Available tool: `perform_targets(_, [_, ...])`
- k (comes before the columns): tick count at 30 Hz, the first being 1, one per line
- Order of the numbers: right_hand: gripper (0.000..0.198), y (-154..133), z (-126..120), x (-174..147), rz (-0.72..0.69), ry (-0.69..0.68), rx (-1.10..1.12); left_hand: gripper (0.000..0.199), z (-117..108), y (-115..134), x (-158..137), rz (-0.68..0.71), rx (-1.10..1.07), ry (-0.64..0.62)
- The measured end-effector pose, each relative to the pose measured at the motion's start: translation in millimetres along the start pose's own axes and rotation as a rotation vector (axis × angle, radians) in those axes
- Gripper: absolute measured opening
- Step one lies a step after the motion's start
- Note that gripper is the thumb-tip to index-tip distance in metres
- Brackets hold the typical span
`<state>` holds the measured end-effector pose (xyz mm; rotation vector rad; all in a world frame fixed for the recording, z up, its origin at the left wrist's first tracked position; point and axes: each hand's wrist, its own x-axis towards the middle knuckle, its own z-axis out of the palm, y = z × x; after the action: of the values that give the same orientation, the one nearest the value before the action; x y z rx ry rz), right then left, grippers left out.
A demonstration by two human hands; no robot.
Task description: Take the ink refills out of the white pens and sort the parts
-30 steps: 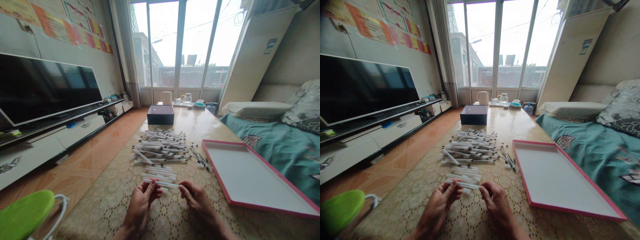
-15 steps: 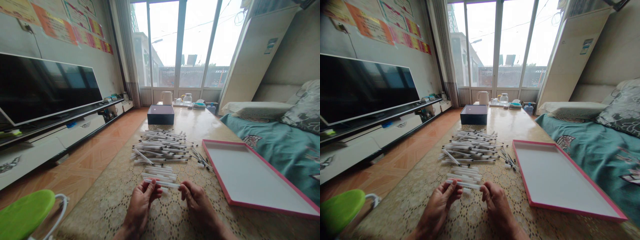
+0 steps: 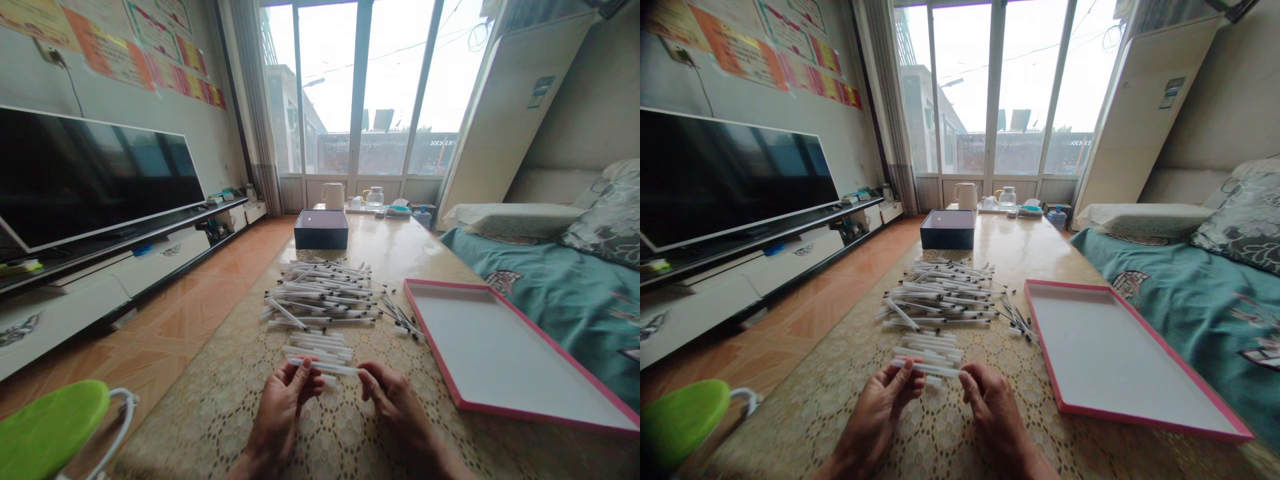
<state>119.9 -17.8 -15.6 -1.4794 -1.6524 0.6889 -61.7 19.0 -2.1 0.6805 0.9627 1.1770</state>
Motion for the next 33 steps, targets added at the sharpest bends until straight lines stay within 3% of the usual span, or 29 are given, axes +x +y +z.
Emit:
perform_targets(3, [0.046, 1.6, 0.9, -0.5, -0.018, 0.019, -0.01, 0.033, 0.6, 0.7, -0.1, -0.004, 0.008, 0.006])
perform_targets(9, [0.031, 0.6, 1.9, 0.3, -0.002, -0.004, 0.085, 0.032, 1.1, 1.1, -0.3, 0.007, -0.002, 0.001])
perform_targets(14, [0.047, 0.4, 3.0, -0.8, 0.004, 0.003, 0.122, 0.033, 1.4, 1.3, -0.5, -0.01, -0.004, 0.001])
perform_targets(19, [0.029, 4.0, 4.3, 0.1, 0.061, 0.007, 0.378, 0.032, -0.6, 1.8, 0.4, 0.009, -0.023, 0.016])
perform_targets(23, [0.024, 3.4, 1.8, 1.7, 0.076, 0.036, 0.455, 0.031, -2.0, 2.0, 0.9, 0.015, -0.028, 0.018])
perform_targets(29, [0.03, -0.9, 1.5, 0.2, 0.051, 0.012, 0.273, 0.031, -1.0, 2.9, 0.7, 0.012, -0.031, 0.011])
perform_targets(33, [0.029, -3.3, -20.4, 2.9, 0.059, 0.093, 0.078, 0.025, -7.1, 9.5, 5.1, 0.056, -0.091, 0.076])
